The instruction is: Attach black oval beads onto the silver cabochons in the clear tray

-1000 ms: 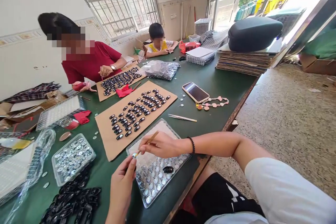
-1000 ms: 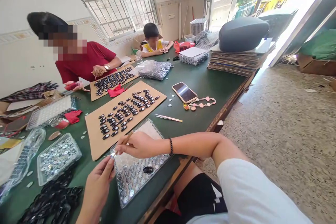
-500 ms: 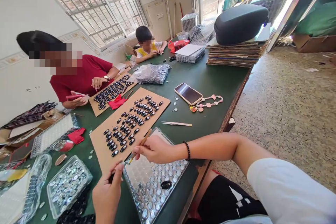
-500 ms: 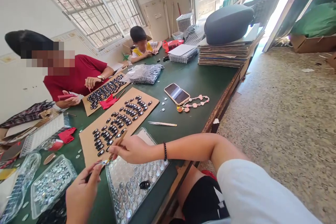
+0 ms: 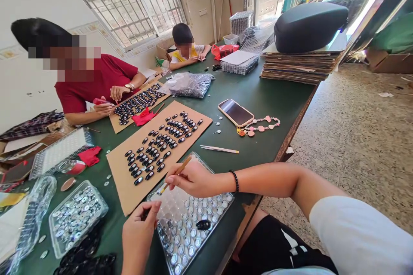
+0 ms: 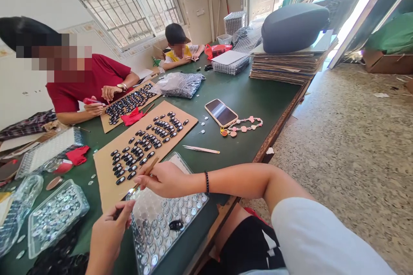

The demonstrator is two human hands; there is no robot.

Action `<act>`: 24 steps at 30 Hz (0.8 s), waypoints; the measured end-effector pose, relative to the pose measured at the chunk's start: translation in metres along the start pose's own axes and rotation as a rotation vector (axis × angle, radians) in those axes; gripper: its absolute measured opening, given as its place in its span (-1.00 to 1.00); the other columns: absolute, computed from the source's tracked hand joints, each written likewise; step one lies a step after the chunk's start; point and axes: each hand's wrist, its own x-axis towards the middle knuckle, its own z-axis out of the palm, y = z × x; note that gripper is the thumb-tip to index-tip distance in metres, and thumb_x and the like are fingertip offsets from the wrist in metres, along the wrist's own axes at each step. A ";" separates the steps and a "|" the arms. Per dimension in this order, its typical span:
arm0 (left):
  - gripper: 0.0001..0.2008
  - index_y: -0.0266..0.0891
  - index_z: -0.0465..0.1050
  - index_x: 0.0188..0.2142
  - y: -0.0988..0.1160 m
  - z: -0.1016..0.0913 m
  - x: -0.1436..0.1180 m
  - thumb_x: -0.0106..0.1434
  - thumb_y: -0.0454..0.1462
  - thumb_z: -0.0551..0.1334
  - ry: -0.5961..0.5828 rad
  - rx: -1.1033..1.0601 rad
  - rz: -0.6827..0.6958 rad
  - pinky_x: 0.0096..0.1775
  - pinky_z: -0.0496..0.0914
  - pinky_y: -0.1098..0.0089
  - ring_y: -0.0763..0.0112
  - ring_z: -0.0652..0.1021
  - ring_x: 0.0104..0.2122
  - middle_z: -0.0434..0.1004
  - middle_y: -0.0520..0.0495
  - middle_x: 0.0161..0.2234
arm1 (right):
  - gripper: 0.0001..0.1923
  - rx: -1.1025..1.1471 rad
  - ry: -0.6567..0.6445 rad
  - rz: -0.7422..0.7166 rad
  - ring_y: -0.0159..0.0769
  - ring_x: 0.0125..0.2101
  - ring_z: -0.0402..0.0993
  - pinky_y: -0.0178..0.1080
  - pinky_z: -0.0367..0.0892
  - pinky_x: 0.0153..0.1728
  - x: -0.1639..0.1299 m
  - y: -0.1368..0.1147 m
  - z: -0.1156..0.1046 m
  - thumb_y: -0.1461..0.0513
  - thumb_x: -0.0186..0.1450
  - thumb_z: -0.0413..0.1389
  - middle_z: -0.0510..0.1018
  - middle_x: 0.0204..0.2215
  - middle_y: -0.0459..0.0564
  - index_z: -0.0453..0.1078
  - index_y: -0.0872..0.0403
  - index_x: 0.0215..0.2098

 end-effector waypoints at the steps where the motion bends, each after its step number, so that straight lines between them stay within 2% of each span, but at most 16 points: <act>1: -0.56 -0.33 0.44 -0.41 -0.002 0.000 -0.010 -0.16 0.00 0.28 -0.034 -0.054 -0.019 -0.60 0.25 0.43 0.44 0.35 -0.68 0.36 0.06 -0.70 | -0.72 -0.022 -0.022 -0.014 -0.44 -0.43 0.40 -0.40 0.26 -0.38 -0.002 -0.002 0.002 0.16 0.31 -0.14 0.50 -0.42 -0.04 0.31 0.14 -0.40; 4: -0.57 -0.30 0.43 -0.31 0.003 0.002 -0.031 -0.19 -0.12 0.34 -0.153 -0.204 -0.049 -0.48 0.37 0.41 0.41 0.46 -0.57 0.51 -0.02 -0.49 | -0.78 -0.117 -0.103 -0.055 -0.43 -0.46 0.38 -0.40 0.24 -0.41 -0.012 -0.007 0.009 0.18 0.29 -0.11 0.49 -0.43 -0.03 0.30 0.13 -0.34; 7: -0.65 -0.30 0.46 -0.30 0.010 0.006 -0.041 -0.12 -0.19 0.32 -0.249 -0.241 -0.015 -0.42 0.40 0.41 0.39 0.49 -0.49 0.53 -0.09 -0.41 | -0.77 -0.161 -0.151 -0.118 -0.43 -0.46 0.37 -0.39 0.24 -0.40 -0.021 -0.008 0.016 0.19 0.30 -0.12 0.48 -0.45 -0.02 0.30 0.13 -0.33; 13: -0.70 -0.25 0.50 -0.26 0.004 0.015 -0.049 -0.06 -0.29 0.29 -0.232 -0.287 0.034 -0.39 0.40 0.46 0.41 0.50 -0.44 0.54 -0.11 -0.33 | -0.80 -0.294 -0.226 -0.186 -0.42 -0.49 0.37 -0.37 0.21 -0.43 -0.030 0.004 0.021 0.21 0.30 -0.12 0.48 -0.50 -0.05 0.29 0.12 -0.32; 19: -0.73 -0.24 0.52 -0.29 0.005 0.014 -0.052 -0.07 -0.29 0.30 -0.229 -0.315 0.054 -0.41 0.37 0.51 0.44 0.49 -0.46 0.55 -0.09 -0.34 | -0.80 -0.405 -0.249 -0.205 -0.42 -0.52 0.36 -0.37 0.19 -0.46 -0.032 0.003 0.021 0.21 0.31 -0.13 0.48 -0.52 -0.06 0.29 0.11 -0.33; 24: -0.73 -0.23 0.52 -0.28 0.008 0.013 -0.053 -0.04 -0.26 0.29 -0.252 -0.294 0.074 -0.38 0.40 0.47 0.40 0.51 -0.41 0.55 -0.07 -0.31 | -0.81 -0.447 -0.245 -0.266 -0.43 -0.56 0.32 -0.36 0.15 -0.49 -0.033 0.004 0.022 0.23 0.30 -0.13 0.45 -0.57 -0.07 0.27 0.11 -0.35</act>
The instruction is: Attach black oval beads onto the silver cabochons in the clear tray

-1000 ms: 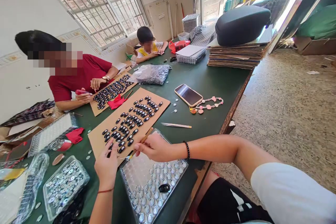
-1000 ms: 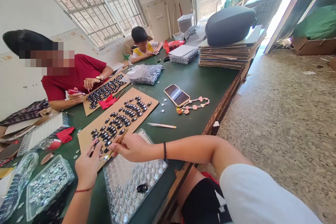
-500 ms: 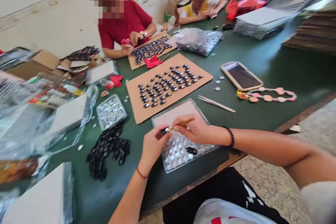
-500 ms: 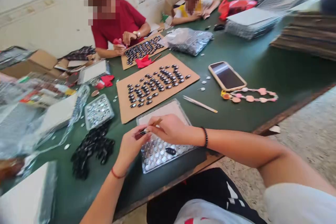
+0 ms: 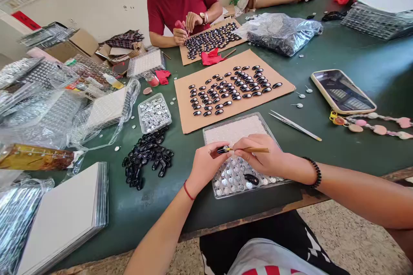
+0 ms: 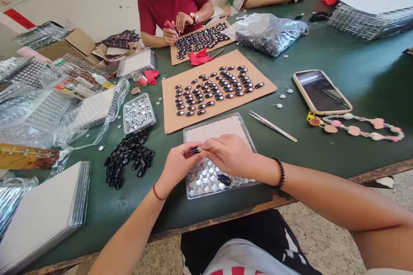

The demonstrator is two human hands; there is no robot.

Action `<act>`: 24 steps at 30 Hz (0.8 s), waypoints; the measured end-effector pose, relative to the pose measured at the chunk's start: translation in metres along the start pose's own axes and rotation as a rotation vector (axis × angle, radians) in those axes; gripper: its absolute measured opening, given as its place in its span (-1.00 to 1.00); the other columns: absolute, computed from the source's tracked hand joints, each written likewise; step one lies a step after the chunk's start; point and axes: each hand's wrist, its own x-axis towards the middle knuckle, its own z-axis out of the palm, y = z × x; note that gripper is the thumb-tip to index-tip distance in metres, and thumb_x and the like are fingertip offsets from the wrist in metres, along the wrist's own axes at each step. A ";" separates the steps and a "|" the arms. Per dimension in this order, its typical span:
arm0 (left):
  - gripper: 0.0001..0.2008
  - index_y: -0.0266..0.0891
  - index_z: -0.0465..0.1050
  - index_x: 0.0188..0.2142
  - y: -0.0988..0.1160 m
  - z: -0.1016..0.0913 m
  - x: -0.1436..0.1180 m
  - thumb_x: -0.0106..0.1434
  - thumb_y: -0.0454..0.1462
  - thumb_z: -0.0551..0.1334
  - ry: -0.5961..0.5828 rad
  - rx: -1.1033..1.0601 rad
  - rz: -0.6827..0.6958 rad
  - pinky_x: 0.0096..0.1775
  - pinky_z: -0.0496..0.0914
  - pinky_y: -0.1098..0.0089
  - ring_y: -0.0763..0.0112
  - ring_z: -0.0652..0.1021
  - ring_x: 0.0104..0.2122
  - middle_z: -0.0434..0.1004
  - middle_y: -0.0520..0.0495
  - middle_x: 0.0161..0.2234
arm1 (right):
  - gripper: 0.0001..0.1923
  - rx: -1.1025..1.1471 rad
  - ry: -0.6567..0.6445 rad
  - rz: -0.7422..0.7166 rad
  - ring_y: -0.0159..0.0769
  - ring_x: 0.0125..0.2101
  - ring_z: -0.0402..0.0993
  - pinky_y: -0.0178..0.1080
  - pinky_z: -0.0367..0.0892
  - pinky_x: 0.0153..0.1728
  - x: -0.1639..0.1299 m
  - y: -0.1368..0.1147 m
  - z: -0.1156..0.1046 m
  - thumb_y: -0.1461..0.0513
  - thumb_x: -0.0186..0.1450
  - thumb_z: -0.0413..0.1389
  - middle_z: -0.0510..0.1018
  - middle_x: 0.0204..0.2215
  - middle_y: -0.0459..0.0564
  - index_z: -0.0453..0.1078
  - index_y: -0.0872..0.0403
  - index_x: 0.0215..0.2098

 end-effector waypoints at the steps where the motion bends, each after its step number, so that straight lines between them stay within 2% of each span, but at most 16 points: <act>1: -0.72 -0.23 0.51 -0.26 0.000 0.000 0.000 -0.03 -0.26 0.28 -0.009 0.009 0.005 -0.36 0.41 0.45 0.39 0.52 -0.39 0.55 -0.07 -0.29 | -0.83 -0.007 0.004 -0.014 -0.43 -0.57 0.31 -0.36 0.14 -0.50 0.000 0.000 0.000 0.23 0.30 -0.12 0.44 -0.57 -0.08 0.27 0.11 -0.36; 8: -0.70 -0.26 0.49 -0.25 0.003 0.002 -0.001 -0.02 -0.23 0.27 -0.001 0.069 -0.009 -0.31 0.43 0.42 0.35 0.53 -0.33 0.54 -0.08 -0.26 | -0.89 -0.060 0.032 -0.079 -0.43 -0.56 0.31 -0.35 0.12 -0.51 0.000 -0.002 0.001 0.27 0.28 -0.08 0.45 -0.56 -0.09 0.26 0.12 -0.35; 14: -0.71 -0.27 0.48 -0.24 0.004 0.002 -0.004 -0.01 -0.27 0.25 0.004 0.015 0.015 -0.26 0.42 0.41 0.35 0.52 -0.28 0.53 -0.09 -0.22 | -0.90 -0.072 0.053 -0.104 -0.44 -0.55 0.30 -0.35 0.13 -0.50 0.000 -0.004 0.002 0.28 0.27 -0.06 0.45 -0.55 -0.09 0.26 0.11 -0.37; 20: -0.78 -0.28 0.48 -0.28 0.008 0.004 -0.007 0.10 -0.27 0.13 0.036 -0.049 -0.033 -0.31 0.42 0.40 0.37 0.53 -0.35 0.55 -0.07 -0.38 | -0.85 -0.087 0.011 -0.141 -0.43 -0.54 0.31 -0.33 0.15 -0.49 0.001 -0.009 0.006 0.27 0.28 -0.07 0.47 -0.53 -0.05 0.28 0.11 -0.43; 22: -0.79 -0.28 0.45 -0.30 0.007 0.006 -0.008 0.13 -0.24 0.12 0.040 -0.059 0.004 -0.35 0.41 0.42 0.41 0.52 -0.40 0.53 -0.06 -0.39 | -0.82 -0.005 -0.010 -0.070 -0.42 -0.54 0.32 -0.32 0.17 -0.48 0.003 -0.009 0.006 0.25 0.28 -0.08 0.46 -0.53 -0.04 0.28 0.11 -0.44; 24: -0.80 -0.27 0.42 -0.30 0.006 0.008 -0.010 0.15 -0.22 0.10 0.036 -0.074 0.044 -0.39 0.38 0.45 0.45 0.49 -0.45 0.50 -0.04 -0.42 | -0.74 0.187 -0.022 0.127 -0.44 -0.57 0.31 -0.34 0.18 -0.50 0.005 -0.008 0.004 0.20 0.32 -0.15 0.43 -0.56 -0.06 0.26 0.11 -0.45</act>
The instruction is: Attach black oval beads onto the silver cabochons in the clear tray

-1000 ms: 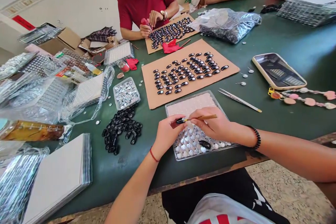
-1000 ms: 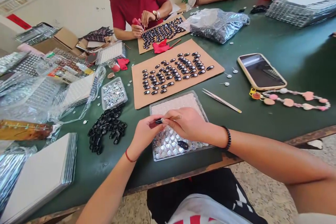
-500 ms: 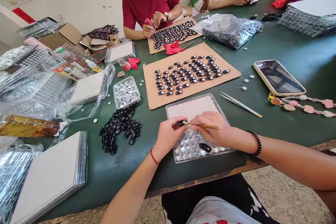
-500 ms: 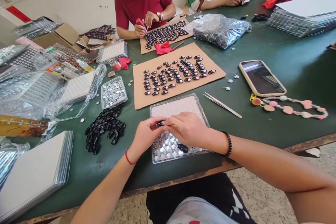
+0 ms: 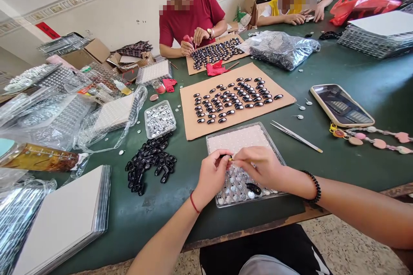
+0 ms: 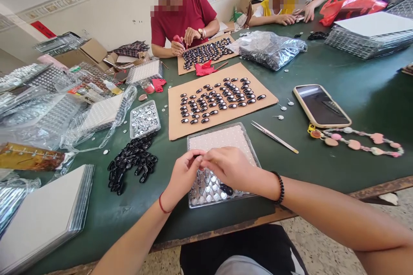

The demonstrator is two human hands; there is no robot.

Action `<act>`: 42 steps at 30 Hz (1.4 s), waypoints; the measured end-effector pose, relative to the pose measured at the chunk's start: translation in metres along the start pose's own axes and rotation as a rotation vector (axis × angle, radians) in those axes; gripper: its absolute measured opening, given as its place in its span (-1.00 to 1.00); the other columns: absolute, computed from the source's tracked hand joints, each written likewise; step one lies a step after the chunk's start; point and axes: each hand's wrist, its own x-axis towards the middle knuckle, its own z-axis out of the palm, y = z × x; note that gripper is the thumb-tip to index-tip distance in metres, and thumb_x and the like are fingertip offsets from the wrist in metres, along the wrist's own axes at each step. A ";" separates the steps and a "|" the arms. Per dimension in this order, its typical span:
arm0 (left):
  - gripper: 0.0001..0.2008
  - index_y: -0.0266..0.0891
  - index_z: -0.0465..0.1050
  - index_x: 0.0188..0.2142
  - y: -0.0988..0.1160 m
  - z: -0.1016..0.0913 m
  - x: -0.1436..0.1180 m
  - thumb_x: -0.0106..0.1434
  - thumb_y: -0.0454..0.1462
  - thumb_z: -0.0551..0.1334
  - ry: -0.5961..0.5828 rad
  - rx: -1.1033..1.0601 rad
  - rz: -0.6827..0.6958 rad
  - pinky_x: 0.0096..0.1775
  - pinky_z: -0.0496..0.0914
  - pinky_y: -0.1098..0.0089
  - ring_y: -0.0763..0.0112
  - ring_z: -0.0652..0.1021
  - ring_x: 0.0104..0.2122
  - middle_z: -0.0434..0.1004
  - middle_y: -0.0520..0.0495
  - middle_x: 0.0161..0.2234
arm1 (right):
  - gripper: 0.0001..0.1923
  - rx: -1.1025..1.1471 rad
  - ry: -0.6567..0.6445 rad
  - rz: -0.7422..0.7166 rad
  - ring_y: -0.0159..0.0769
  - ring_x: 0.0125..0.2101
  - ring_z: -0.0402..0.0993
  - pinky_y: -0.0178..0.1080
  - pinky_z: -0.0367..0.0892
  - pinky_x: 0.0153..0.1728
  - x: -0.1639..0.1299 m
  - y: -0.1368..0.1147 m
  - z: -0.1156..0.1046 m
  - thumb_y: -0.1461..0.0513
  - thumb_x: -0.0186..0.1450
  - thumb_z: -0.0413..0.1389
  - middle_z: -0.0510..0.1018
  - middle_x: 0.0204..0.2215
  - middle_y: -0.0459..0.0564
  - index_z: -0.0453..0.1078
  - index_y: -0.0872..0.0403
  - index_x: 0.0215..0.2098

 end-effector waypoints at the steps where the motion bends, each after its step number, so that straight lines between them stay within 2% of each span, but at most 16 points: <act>1: -0.80 -0.26 0.40 -0.30 0.000 0.001 -0.001 0.16 -0.21 0.09 0.007 -0.008 0.013 -0.41 0.37 0.47 0.47 0.47 -0.46 0.47 -0.03 -0.43 | -0.68 0.115 0.000 0.118 -0.45 -0.59 0.30 -0.35 0.18 -0.51 0.002 0.001 -0.002 0.18 0.34 -0.21 0.40 -0.59 -0.08 0.23 0.11 -0.48; 3: -0.80 -0.26 0.38 -0.31 -0.001 0.001 -0.001 0.18 -0.20 0.07 0.019 -0.021 0.020 -0.41 0.34 0.48 0.48 0.45 -0.46 0.42 -0.02 -0.45 | -0.61 0.267 0.014 0.301 -0.46 -0.61 0.26 -0.37 0.17 -0.53 0.005 0.003 -0.005 0.15 0.35 -0.29 0.33 -0.63 -0.11 0.17 0.10 -0.52; 4: -0.79 -0.26 0.38 -0.30 -0.001 0.001 -0.002 0.18 -0.19 0.07 0.018 -0.031 0.017 -0.41 0.34 0.48 0.48 0.45 -0.45 0.41 -0.02 -0.46 | -0.62 0.274 0.020 0.342 -0.46 -0.60 0.24 -0.37 0.16 -0.53 0.006 0.003 -0.006 0.14 0.35 -0.29 0.31 -0.63 -0.11 0.16 0.10 -0.52; 8: -0.76 -0.24 0.28 -0.18 -0.002 0.000 -0.001 0.19 -0.19 0.08 -0.071 -0.185 0.026 -0.38 0.34 0.45 0.50 0.42 -0.47 0.41 -0.01 -0.42 | -0.82 0.079 -0.052 0.290 -0.44 -0.54 0.20 -0.36 0.11 -0.49 0.008 0.003 -0.005 0.17 0.27 -0.07 0.34 -0.51 -0.10 0.25 0.11 -0.38; 12: -0.75 -0.23 0.18 -0.14 -0.003 0.002 -0.003 0.22 -0.18 0.04 -0.132 -0.319 0.041 -0.34 0.36 0.41 0.51 0.43 -0.47 0.42 -0.06 -0.31 | -0.86 0.055 -0.145 0.239 -0.45 -0.54 0.19 -0.37 0.09 -0.49 0.008 0.002 0.000 0.23 0.23 -0.02 0.37 -0.52 -0.09 0.34 0.10 -0.40; 15: -0.70 -0.21 0.13 -0.07 0.001 -0.001 -0.004 0.22 -0.18 0.04 -0.150 -0.255 0.029 -0.32 0.37 0.38 0.48 0.45 -0.44 0.42 -0.06 -0.31 | -0.85 0.069 -0.105 0.319 -0.46 -0.58 0.15 -0.38 0.06 -0.55 0.011 0.005 -0.003 0.22 0.18 0.03 0.37 -0.56 -0.12 0.41 0.08 -0.33; 17: -0.69 -0.19 0.18 -0.06 0.006 -0.009 -0.005 0.19 -0.20 0.07 -0.142 -0.082 0.069 -0.30 0.37 0.38 0.46 0.45 -0.40 0.42 -0.08 -0.25 | -0.82 0.056 -0.056 0.387 -0.47 -0.63 0.12 -0.38 0.04 -0.59 0.015 0.014 -0.010 0.19 0.16 0.06 0.36 -0.60 -0.13 0.43 0.08 -0.32; 19: -0.74 -0.19 0.27 -0.12 0.008 -0.025 -0.008 0.18 -0.22 0.08 -0.063 0.161 0.135 -0.28 0.35 0.38 0.45 0.44 -0.37 0.41 -0.07 -0.24 | -0.77 0.010 0.009 0.451 -0.47 -0.66 0.10 -0.37 0.02 -0.61 0.024 0.030 -0.019 0.13 0.14 0.06 0.33 -0.65 -0.15 0.42 0.09 -0.32; 23: -0.75 -0.20 0.35 -0.18 -0.006 -0.072 -0.022 0.20 -0.19 0.03 0.221 0.633 0.170 -0.28 0.33 0.36 0.44 0.42 -0.40 0.40 -0.07 -0.27 | -0.77 -0.151 0.081 0.536 -0.42 -0.61 0.21 -0.36 0.09 -0.56 0.051 0.072 -0.038 0.12 0.11 0.06 0.39 -0.62 -0.12 0.42 0.08 -0.35; 26: -0.71 -0.20 0.38 -0.19 -0.030 -0.106 -0.039 0.20 -0.15 0.01 0.392 0.911 0.089 -0.30 0.32 0.35 0.43 0.42 -0.43 0.37 -0.09 -0.20 | -0.82 -0.276 0.062 0.523 -0.36 -0.48 0.32 -0.34 0.15 -0.47 0.071 0.099 -0.043 0.19 0.10 0.04 0.47 -0.51 -0.08 0.41 0.09 -0.38; 29: -0.67 -0.17 0.37 -0.16 -0.051 -0.124 -0.056 0.19 -0.10 0.01 0.480 1.109 -0.032 -0.33 0.33 0.34 0.35 0.44 -0.37 0.36 -0.09 -0.21 | -0.83 -0.366 -0.017 0.512 -0.33 -0.42 0.37 -0.34 0.16 -0.42 0.080 0.116 -0.040 0.24 0.13 0.01 0.50 -0.43 -0.05 0.40 0.10 -0.36; 32: -0.64 -0.19 0.36 -0.14 -0.064 -0.125 -0.066 0.19 -0.08 0.00 0.502 1.177 -0.071 -0.29 0.34 0.31 0.28 0.45 -0.28 0.36 -0.11 -0.23 | -0.81 -0.478 -0.093 0.519 -0.31 -0.35 0.38 -0.34 0.16 -0.40 0.078 0.123 -0.035 0.26 0.17 -0.04 0.49 -0.37 -0.01 0.41 0.10 -0.35; 35: -0.64 -0.21 0.39 -0.15 -0.069 -0.122 -0.068 0.20 -0.09 0.00 0.493 1.126 -0.042 -0.24 0.34 0.31 0.28 0.45 -0.26 0.38 -0.11 -0.25 | -0.76 -0.604 -0.069 0.472 -0.27 -0.30 0.37 -0.32 0.16 -0.41 0.079 0.119 -0.032 0.22 0.22 -0.08 0.46 -0.28 0.05 0.41 0.11 -0.32; 38: -0.64 -0.19 0.41 -0.17 -0.072 -0.122 -0.067 0.20 -0.09 -0.01 0.481 1.043 -0.064 -0.33 0.36 0.35 0.35 0.45 -0.37 0.39 -0.08 -0.26 | -0.72 -0.651 -0.063 0.359 -0.27 -0.29 0.37 -0.32 0.16 -0.40 0.092 0.103 -0.023 0.19 0.26 -0.12 0.43 -0.25 0.05 0.39 0.10 -0.27; 42: -0.62 -0.20 0.42 -0.16 -0.075 -0.126 -0.068 0.16 -0.05 0.05 0.526 0.937 -0.072 -0.43 0.35 0.40 0.45 0.40 -0.51 0.39 -0.05 -0.34 | -0.69 -0.690 -0.204 0.254 -0.29 -0.30 0.39 -0.32 0.18 -0.41 0.127 0.081 0.007 0.19 0.29 -0.17 0.42 -0.23 0.04 0.39 0.07 -0.26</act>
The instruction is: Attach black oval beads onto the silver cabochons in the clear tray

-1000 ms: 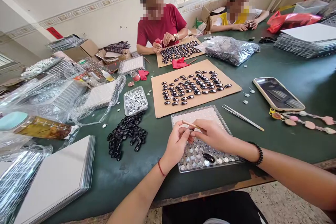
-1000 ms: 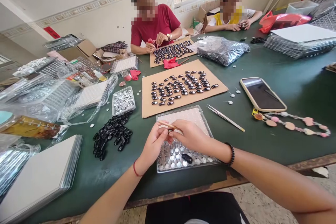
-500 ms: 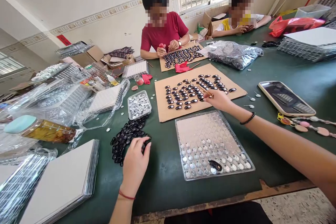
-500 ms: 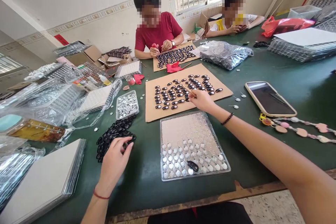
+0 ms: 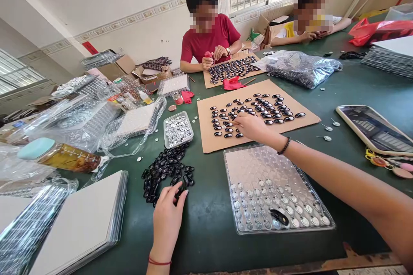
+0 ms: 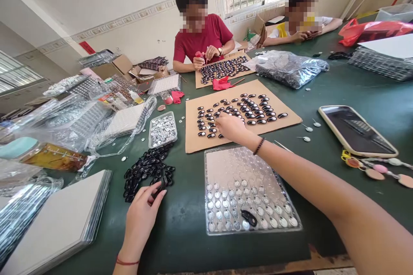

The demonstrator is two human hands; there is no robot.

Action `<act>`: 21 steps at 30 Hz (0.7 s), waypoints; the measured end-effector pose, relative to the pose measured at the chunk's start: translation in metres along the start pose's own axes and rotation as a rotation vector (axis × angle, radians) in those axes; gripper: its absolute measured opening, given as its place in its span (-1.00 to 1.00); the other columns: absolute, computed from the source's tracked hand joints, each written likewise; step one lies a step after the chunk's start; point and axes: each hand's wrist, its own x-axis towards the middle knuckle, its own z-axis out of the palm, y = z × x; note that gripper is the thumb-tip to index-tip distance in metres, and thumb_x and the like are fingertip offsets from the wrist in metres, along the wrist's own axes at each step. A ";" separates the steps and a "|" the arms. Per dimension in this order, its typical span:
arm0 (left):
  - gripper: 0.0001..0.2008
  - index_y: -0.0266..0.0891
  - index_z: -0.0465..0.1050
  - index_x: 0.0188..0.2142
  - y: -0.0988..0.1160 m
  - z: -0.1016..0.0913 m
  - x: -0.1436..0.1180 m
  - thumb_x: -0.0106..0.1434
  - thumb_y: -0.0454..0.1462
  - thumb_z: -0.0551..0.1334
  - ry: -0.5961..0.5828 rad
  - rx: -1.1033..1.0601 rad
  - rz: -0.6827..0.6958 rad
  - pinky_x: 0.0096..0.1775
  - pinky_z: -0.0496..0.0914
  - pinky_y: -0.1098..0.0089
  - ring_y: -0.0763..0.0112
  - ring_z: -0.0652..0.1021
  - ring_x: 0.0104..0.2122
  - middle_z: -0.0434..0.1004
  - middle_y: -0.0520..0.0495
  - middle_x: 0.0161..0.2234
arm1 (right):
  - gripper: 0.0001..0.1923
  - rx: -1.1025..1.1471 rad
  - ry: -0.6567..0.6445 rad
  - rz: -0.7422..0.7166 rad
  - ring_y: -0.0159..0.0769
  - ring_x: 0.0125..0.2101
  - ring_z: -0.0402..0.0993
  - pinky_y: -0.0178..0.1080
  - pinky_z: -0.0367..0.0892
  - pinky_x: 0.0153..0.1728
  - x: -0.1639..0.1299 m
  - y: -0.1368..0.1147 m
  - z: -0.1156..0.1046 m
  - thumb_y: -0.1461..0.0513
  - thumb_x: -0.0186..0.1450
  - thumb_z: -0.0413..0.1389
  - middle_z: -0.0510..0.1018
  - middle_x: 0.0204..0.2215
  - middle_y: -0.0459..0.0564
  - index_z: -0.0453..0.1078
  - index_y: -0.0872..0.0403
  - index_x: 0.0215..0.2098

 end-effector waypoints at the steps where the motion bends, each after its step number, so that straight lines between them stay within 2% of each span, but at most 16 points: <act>1: -0.61 -0.21 0.43 -0.16 -0.001 0.000 0.000 0.15 -0.05 0.06 0.007 -0.025 -0.007 -0.43 0.35 0.40 0.46 0.39 -0.52 0.38 -0.04 -0.36 | -0.68 -0.020 -0.031 -0.015 -0.28 -0.31 0.39 -0.32 0.18 -0.42 0.009 -0.010 0.002 0.20 0.29 -0.18 0.42 -0.22 0.06 0.40 0.08 -0.26; 6: -0.68 -0.20 0.47 -0.27 -0.002 -0.002 -0.003 0.12 -0.07 0.10 -0.012 -0.112 -0.037 -0.41 0.36 0.40 0.49 0.38 -0.55 0.38 -0.03 -0.39 | -0.75 -0.054 -0.118 -0.055 -0.22 -0.31 0.41 -0.31 0.22 -0.40 0.039 -0.036 0.015 0.26 0.23 -0.08 0.44 -0.27 0.16 0.43 0.16 -0.34; 12: -0.75 -0.21 0.44 -0.36 0.000 -0.006 -0.006 0.10 -0.10 0.13 0.016 -0.199 -0.062 -0.45 0.35 0.41 0.48 0.37 -0.58 0.42 -0.02 -0.44 | -0.74 -0.088 -0.137 -0.020 -0.16 -0.32 0.43 -0.27 0.25 -0.40 0.042 -0.041 0.019 0.30 0.21 -0.08 0.45 -0.25 0.22 0.44 0.20 -0.32; 14: -0.73 -0.21 0.45 -0.32 0.000 -0.007 -0.007 0.10 -0.10 0.14 0.018 -0.218 -0.069 -0.47 0.34 0.42 0.49 0.35 -0.60 0.40 -0.01 -0.47 | -0.72 -0.094 -0.135 -0.006 -0.16 -0.31 0.43 -0.27 0.24 -0.40 0.043 -0.044 0.016 0.27 0.23 -0.09 0.46 -0.27 0.21 0.44 0.19 -0.32; 17: -0.70 -0.18 0.45 -0.20 0.000 -0.010 -0.007 0.13 -0.11 0.11 -0.001 -0.259 -0.038 -0.46 0.33 0.43 0.50 0.33 -0.60 0.37 0.00 -0.49 | -0.69 -0.036 -0.065 -0.025 -0.19 -0.28 0.40 -0.29 0.22 -0.39 0.054 -0.058 0.008 0.19 0.26 -0.11 0.48 -0.28 0.15 0.44 0.13 -0.30; 19: -0.71 -0.17 0.46 -0.22 0.001 -0.011 -0.006 0.13 -0.11 0.12 -0.014 -0.305 -0.034 -0.45 0.32 0.43 0.50 0.33 -0.59 0.37 0.00 -0.47 | -0.70 0.101 0.017 -0.078 -0.24 -0.31 0.39 -0.31 0.19 -0.41 0.067 -0.075 0.000 0.15 0.25 -0.09 0.49 -0.30 0.08 0.44 0.10 -0.30; 21: -0.72 -0.20 0.46 -0.29 0.001 -0.011 -0.006 0.09 -0.09 0.15 -0.022 -0.373 -0.086 -0.45 0.32 0.43 0.50 0.35 -0.57 0.37 0.00 -0.48 | -0.73 0.282 0.075 -0.151 -0.30 -0.36 0.37 -0.33 0.16 -0.43 0.079 -0.093 -0.011 0.16 0.23 -0.05 0.50 -0.35 0.04 0.44 0.10 -0.31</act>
